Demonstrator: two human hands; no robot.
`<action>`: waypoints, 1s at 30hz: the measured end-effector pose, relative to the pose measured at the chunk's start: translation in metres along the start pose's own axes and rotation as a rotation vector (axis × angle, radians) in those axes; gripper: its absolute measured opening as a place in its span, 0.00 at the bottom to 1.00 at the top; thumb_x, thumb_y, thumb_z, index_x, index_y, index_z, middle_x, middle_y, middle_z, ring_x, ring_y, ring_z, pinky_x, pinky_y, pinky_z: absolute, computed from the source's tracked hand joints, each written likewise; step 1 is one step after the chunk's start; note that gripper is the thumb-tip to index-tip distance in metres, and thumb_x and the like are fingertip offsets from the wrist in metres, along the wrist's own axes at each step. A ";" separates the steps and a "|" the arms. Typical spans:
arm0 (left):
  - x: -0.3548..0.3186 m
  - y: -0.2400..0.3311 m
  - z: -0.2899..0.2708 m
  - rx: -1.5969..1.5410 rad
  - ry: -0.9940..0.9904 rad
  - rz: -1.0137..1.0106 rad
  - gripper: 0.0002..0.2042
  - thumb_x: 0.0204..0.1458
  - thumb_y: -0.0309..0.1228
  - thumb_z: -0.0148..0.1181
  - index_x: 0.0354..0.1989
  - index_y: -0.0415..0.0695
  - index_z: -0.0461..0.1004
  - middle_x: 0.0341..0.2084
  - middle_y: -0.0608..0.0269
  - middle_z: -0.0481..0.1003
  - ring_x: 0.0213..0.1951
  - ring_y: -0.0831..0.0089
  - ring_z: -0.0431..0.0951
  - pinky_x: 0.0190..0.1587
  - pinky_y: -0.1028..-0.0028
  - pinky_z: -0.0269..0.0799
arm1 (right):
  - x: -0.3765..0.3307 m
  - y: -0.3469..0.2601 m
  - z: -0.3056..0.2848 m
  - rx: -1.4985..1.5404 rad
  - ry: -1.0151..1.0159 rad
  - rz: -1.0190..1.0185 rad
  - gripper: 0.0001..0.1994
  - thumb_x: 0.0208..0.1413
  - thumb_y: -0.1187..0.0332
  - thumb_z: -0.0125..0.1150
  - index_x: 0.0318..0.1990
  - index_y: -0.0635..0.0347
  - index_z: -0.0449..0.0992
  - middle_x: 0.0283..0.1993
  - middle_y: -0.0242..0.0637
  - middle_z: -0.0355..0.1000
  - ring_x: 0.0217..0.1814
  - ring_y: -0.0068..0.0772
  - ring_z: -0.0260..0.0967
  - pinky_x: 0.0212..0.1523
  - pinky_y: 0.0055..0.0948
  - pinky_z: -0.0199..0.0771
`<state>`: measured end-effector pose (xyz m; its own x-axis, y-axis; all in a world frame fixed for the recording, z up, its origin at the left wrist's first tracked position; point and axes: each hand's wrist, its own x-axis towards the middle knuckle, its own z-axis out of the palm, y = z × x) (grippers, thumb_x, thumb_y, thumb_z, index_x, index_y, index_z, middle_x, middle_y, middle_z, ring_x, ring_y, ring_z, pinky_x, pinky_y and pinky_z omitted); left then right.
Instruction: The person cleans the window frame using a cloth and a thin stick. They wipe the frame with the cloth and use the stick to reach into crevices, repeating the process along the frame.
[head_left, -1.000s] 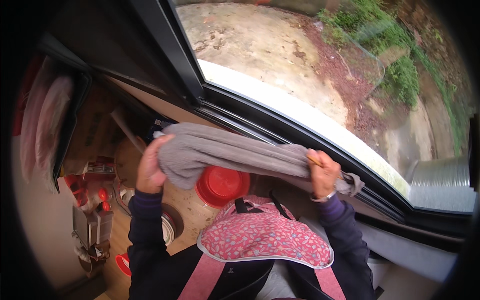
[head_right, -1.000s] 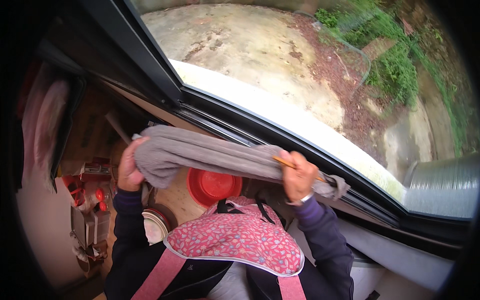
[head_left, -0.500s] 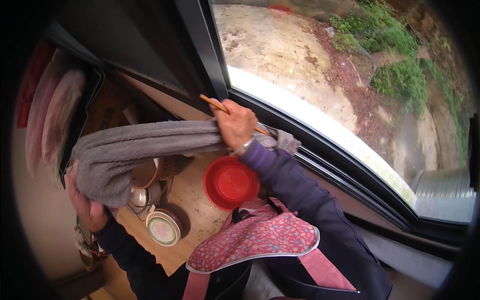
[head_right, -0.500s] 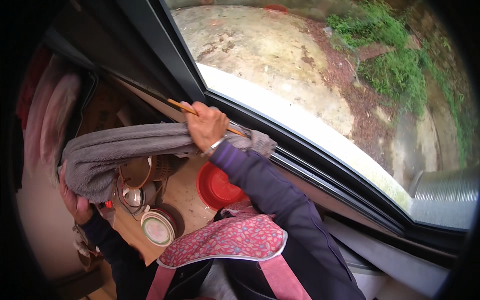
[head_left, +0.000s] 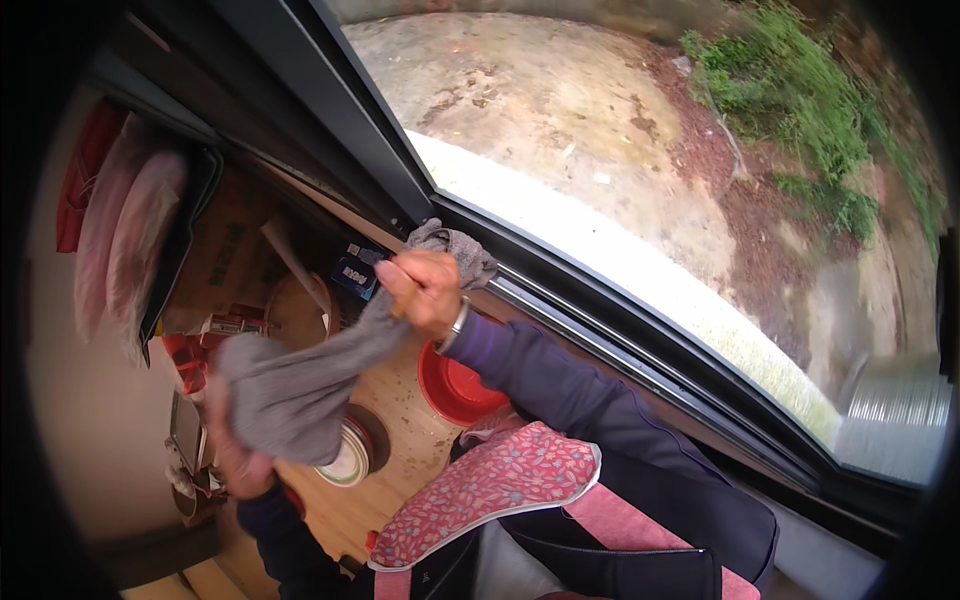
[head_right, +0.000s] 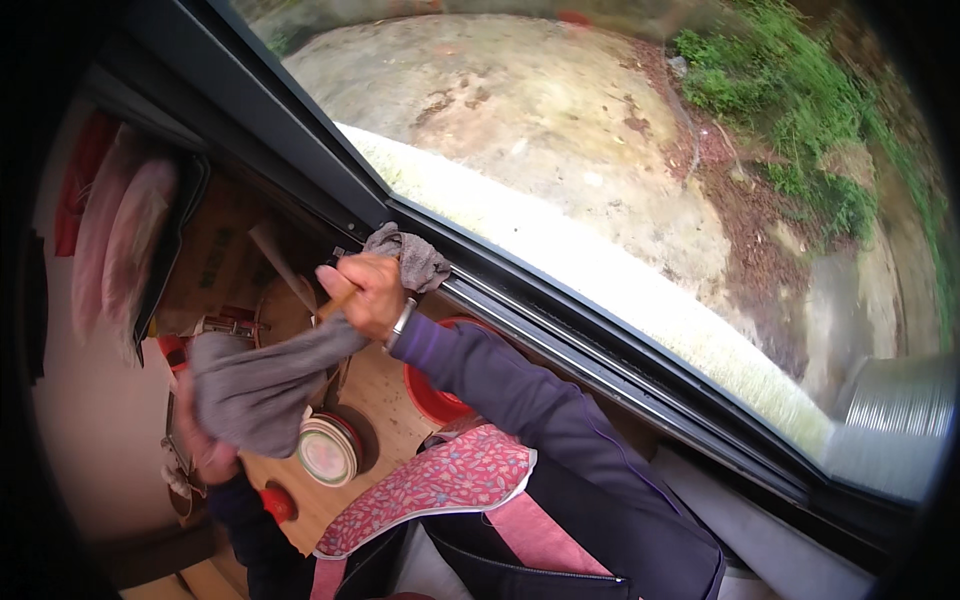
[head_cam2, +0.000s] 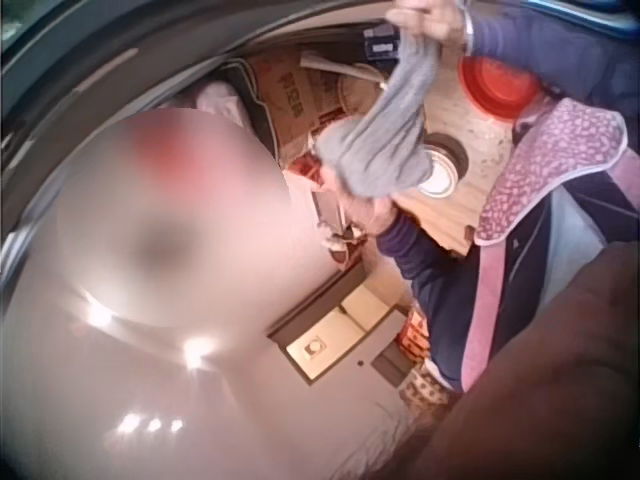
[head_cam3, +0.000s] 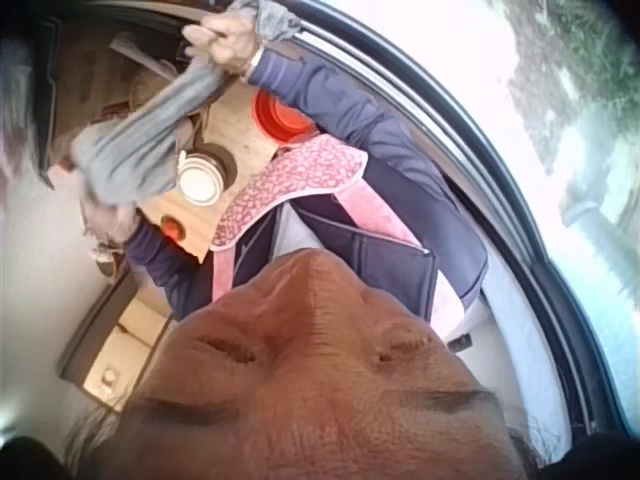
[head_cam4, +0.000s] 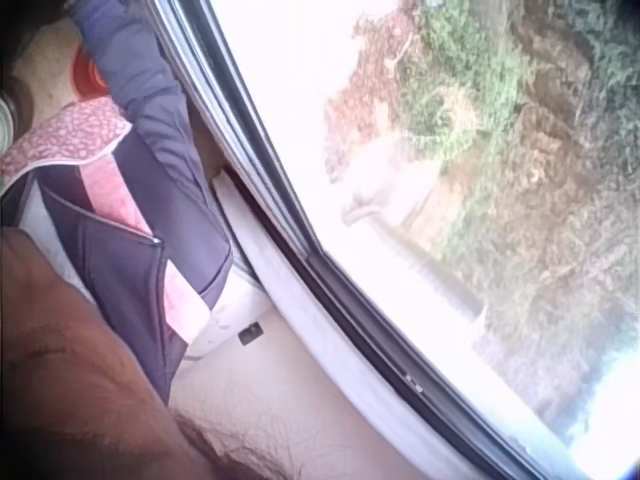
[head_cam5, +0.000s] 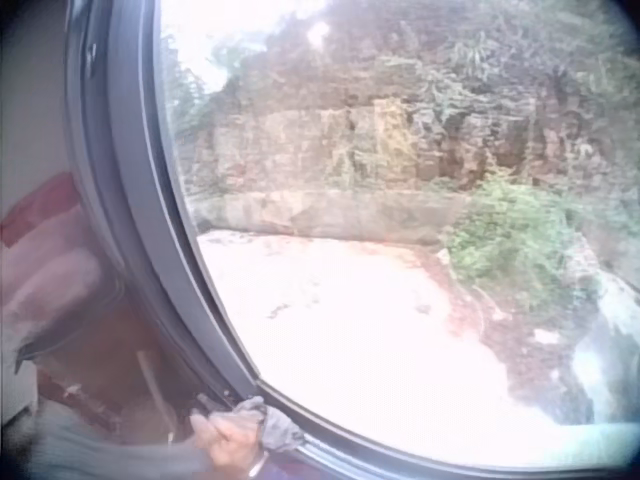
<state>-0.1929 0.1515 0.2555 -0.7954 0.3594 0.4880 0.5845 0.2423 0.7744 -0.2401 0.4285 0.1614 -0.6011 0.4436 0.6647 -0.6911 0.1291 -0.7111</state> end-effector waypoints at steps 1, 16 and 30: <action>0.005 -0.015 0.013 -0.116 -0.003 -0.209 0.32 0.43 0.36 0.63 0.57 0.38 0.60 0.53 0.52 0.64 0.55 0.62 0.64 0.58 0.64 0.58 | -0.007 -0.001 -0.008 -0.018 -0.027 -0.025 0.19 0.52 0.72 0.54 0.12 0.63 0.58 0.11 0.40 0.53 0.13 0.41 0.53 0.17 0.36 0.51; 0.070 -0.170 0.143 0.102 -0.418 -0.460 0.36 0.36 0.38 0.71 0.53 0.36 0.59 0.38 0.50 0.73 0.40 0.64 0.75 0.43 0.71 0.69 | -0.088 -0.003 -0.034 0.300 0.107 0.567 0.17 0.64 0.63 0.38 0.50 0.67 0.67 0.36 0.40 0.71 0.35 0.26 0.71 0.41 0.24 0.71; 0.069 -0.045 0.145 -0.383 -0.783 -0.425 0.08 0.48 0.25 0.56 0.37 0.37 0.70 0.27 0.73 0.68 0.28 0.87 0.63 0.31 0.84 0.60 | -0.114 -0.114 -0.108 0.417 0.356 0.351 0.20 0.64 0.63 0.35 0.54 0.71 0.62 0.46 0.53 0.70 0.45 0.40 0.70 0.52 0.37 0.68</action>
<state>-0.2509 0.2955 0.1958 -0.5157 0.8413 -0.1620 0.0711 0.2304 0.9705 -0.0492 0.4588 0.1424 -0.6992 0.6730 0.2413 -0.6185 -0.4002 -0.6763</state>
